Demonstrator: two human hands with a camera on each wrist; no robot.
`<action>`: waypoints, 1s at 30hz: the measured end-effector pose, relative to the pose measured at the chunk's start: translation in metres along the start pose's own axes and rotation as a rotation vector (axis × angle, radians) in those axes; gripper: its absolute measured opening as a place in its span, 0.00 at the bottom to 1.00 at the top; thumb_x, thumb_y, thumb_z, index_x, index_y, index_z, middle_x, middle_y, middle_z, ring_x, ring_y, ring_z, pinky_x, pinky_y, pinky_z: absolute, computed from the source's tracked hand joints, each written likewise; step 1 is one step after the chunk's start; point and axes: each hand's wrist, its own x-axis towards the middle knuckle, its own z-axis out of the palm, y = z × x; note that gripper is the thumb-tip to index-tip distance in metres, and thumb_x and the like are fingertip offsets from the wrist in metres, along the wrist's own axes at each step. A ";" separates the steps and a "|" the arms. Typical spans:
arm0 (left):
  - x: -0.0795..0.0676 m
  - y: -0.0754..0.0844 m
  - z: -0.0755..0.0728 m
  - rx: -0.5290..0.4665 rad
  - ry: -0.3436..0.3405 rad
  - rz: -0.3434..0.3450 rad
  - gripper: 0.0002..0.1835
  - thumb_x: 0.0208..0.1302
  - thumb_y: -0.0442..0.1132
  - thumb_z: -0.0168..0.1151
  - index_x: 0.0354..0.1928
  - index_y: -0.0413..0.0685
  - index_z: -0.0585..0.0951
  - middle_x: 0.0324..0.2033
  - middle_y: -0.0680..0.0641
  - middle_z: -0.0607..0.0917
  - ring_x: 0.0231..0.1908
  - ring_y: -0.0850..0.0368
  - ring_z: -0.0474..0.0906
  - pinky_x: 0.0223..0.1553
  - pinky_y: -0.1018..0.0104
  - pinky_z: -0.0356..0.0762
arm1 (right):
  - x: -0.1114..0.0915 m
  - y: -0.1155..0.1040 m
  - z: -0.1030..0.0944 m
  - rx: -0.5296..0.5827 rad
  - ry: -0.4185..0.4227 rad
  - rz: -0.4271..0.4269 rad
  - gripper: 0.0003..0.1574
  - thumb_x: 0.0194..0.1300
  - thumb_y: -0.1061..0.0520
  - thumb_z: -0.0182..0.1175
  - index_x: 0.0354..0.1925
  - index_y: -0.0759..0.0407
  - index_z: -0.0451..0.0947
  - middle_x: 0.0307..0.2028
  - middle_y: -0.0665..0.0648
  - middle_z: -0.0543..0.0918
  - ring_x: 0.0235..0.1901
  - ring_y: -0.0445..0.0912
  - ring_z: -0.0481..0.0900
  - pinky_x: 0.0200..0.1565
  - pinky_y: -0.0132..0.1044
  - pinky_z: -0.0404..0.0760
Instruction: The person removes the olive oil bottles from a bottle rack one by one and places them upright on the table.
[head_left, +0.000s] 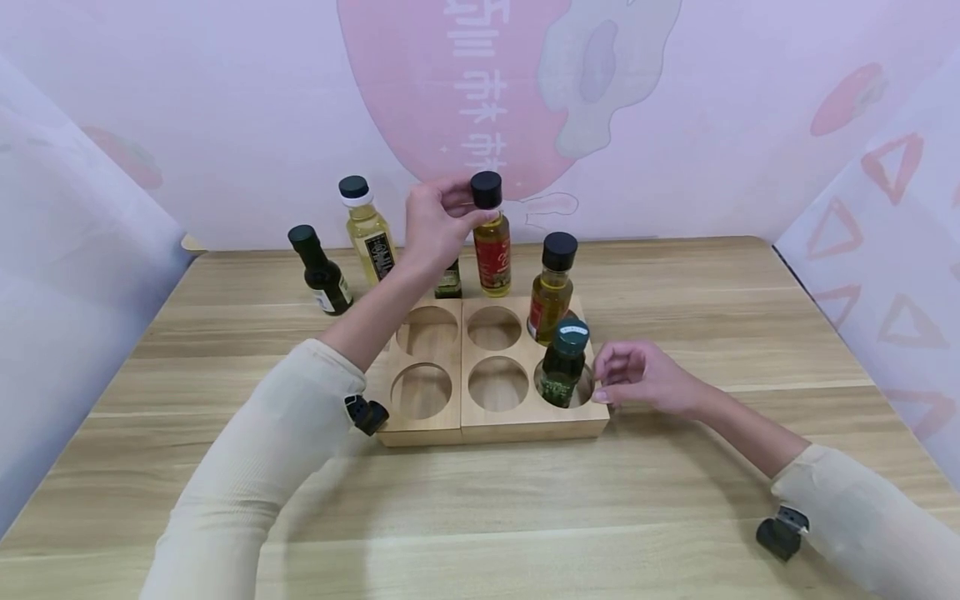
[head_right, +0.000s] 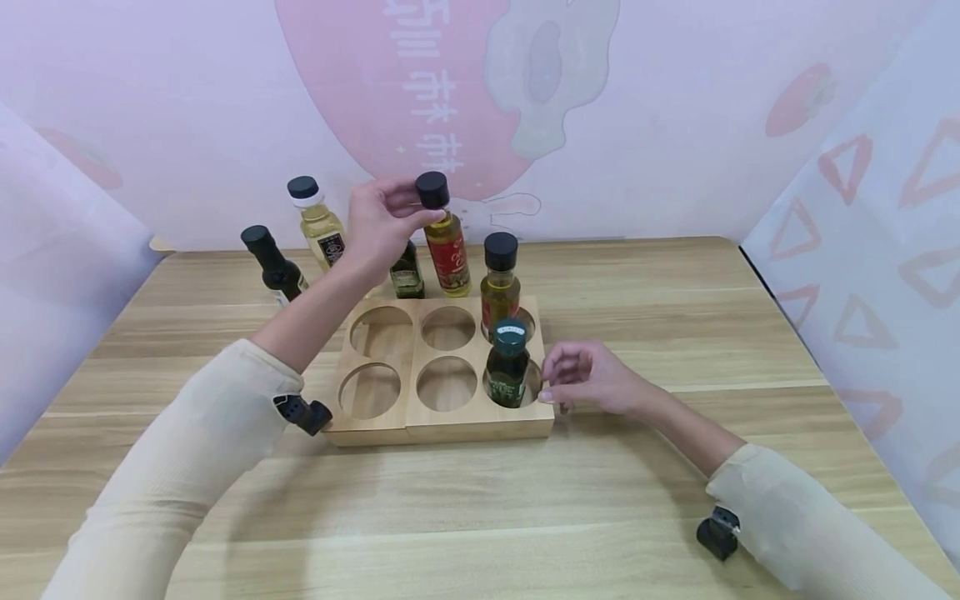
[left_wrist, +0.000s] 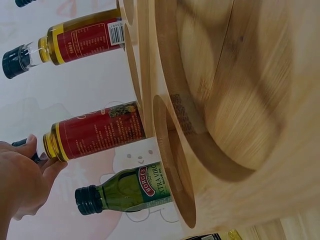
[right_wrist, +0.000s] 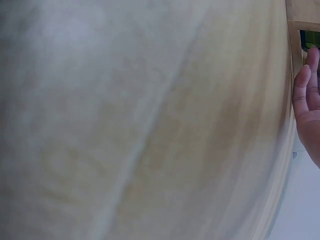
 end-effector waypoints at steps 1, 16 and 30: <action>0.001 -0.001 0.001 0.004 0.000 -0.004 0.22 0.60 0.23 0.73 0.58 0.36 0.84 0.50 0.36 0.89 0.49 0.48 0.89 0.54 0.69 0.84 | 0.000 0.000 0.000 -0.001 0.001 0.001 0.11 0.62 0.75 0.65 0.39 0.76 0.72 0.32 0.51 0.85 0.28 0.44 0.82 0.32 0.32 0.84; 0.012 -0.007 0.007 0.031 -0.027 -0.087 0.24 0.64 0.22 0.69 0.62 0.33 0.79 0.55 0.35 0.85 0.55 0.46 0.85 0.56 0.71 0.82 | -0.001 0.000 0.001 0.004 -0.005 0.006 0.11 0.62 0.75 0.65 0.39 0.75 0.72 0.31 0.51 0.85 0.27 0.46 0.81 0.29 0.33 0.83; 0.014 -0.011 0.012 0.089 -0.052 -0.131 0.23 0.65 0.22 0.67 0.62 0.33 0.78 0.55 0.35 0.85 0.56 0.45 0.85 0.59 0.66 0.82 | -0.001 -0.001 0.002 0.003 -0.004 0.011 0.11 0.62 0.75 0.65 0.39 0.75 0.72 0.32 0.51 0.85 0.27 0.46 0.81 0.30 0.33 0.83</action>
